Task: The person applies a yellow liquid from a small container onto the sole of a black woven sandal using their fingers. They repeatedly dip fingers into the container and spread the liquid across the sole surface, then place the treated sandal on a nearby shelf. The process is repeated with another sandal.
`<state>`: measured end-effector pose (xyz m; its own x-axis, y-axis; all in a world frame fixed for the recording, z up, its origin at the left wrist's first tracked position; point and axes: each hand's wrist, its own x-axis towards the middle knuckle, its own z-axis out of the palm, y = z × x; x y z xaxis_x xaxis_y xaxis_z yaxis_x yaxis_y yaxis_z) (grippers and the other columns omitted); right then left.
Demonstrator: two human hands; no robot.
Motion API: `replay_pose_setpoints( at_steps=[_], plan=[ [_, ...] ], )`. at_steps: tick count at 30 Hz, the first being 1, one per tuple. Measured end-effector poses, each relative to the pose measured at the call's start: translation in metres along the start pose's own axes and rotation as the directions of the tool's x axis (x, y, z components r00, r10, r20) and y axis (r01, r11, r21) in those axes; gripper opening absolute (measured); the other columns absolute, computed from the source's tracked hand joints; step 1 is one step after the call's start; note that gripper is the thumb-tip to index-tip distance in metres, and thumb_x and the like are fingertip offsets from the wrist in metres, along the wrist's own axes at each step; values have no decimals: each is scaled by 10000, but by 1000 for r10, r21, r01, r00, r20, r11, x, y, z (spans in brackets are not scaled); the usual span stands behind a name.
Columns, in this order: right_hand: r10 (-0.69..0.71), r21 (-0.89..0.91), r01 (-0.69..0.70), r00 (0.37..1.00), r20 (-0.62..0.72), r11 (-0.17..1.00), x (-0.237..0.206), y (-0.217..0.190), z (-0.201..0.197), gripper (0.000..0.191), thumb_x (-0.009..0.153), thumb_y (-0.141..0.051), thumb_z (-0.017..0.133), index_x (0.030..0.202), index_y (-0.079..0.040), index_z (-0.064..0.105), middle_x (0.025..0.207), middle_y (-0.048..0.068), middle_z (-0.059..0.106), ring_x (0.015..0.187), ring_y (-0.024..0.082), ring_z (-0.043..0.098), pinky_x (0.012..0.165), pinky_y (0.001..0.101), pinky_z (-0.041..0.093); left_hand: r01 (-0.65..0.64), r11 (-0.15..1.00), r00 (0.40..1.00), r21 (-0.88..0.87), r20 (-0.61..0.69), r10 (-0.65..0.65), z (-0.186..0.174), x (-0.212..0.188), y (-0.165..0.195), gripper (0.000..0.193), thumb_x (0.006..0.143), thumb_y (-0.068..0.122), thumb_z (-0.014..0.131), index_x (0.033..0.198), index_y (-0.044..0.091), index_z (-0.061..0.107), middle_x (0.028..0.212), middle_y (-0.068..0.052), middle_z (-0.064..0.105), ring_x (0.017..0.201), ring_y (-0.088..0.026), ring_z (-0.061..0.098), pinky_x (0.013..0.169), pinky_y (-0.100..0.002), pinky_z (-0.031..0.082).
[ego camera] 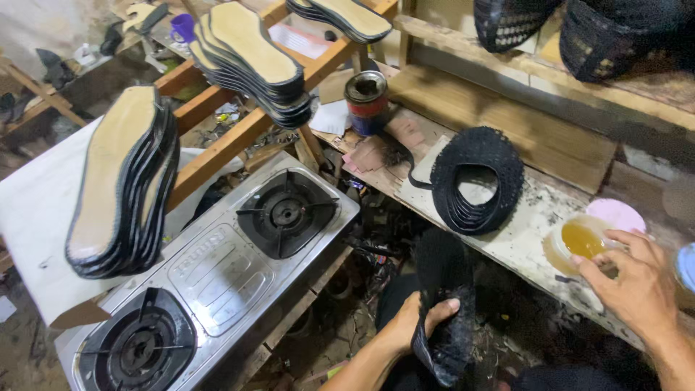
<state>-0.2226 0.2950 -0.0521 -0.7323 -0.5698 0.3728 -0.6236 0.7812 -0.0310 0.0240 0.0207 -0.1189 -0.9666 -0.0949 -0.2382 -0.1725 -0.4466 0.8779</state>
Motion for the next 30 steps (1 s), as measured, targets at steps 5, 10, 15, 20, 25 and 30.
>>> replay_pose_setpoints(
  at_steps=[5, 10, 15, 20, 25, 30],
  plan=[
    [-30, 625, 58, 998, -55, 778, -39, -64, -39, 166, 802, -239, 732, 892, -104, 765, 1414, 103, 628, 1421, 266, 519, 1212, 411, 384, 79, 995, 988, -69, 139, -69, 4, 19, -6, 296, 1055, 212, 664, 1096, -81, 659, 956, -98, 680, 831, -190, 631, 764, -341, 521],
    [-114, 684, 102, 993, -27, 723, -81, -129, -69, 391, 727, -131, 775, 1117, -110, 749, 1516, 176, 470, 1443, 340, 423, 1163, 456, 342, 52, 995, 998, 80, 44, -55, 14, 18, 15, 298, 1004, 191, 653, 1188, -42, 647, 1066, -64, 691, 961, -154, 641, 864, -319, 522],
    [-277, 577, 331, 943, -183, 746, -94, -143, -77, 523, 693, -92, 769, 1211, -152, 727, 1533, 221, 383, 1442, 437, 370, 1160, 510, 345, 110, 993, 970, -51, 225, -96, 37, 13, 35, 268, 980, 175, 610, 1163, -6, 684, 1009, -54, 735, 891, -144, 681, 823, -310, 555],
    [-258, 456, 369, 922, -288, 810, -86, -131, -73, 580, 659, -10, 748, 1220, -157, 722, 1539, 233, 357, 1448, 475, 343, 1193, 553, 324, 172, 978, 937, -121, 325, -125, 47, 11, 29, 162, 1014, 110, 617, 1096, -8, 692, 996, -47, 740, 872, -123, 686, 812, -291, 564],
    [-236, 532, 351, 932, -274, 771, -94, -131, -76, 565, 680, 16, 741, 1206, -188, 734, 1561, 201, 362, 1457, 452, 366, 1184, 526, 353, 180, 976, 936, -126, 327, -130, 41, 9, 28, 155, 1015, 86, 614, 1101, -20, 688, 1001, -62, 737, 873, -142, 689, 807, -305, 569],
    [-305, 496, 429, 899, -313, 755, -102, -130, -83, 463, 759, -44, 776, 1181, -231, 740, 1525, 132, 430, 1456, 403, 415, 1170, 478, 420, 194, 975, 954, -109, 252, -162, 41, 10, 34, 199, 990, 111, 586, 1116, -9, 683, 1005, -62, 739, 877, -142, 692, 811, -312, 568]
  ],
)
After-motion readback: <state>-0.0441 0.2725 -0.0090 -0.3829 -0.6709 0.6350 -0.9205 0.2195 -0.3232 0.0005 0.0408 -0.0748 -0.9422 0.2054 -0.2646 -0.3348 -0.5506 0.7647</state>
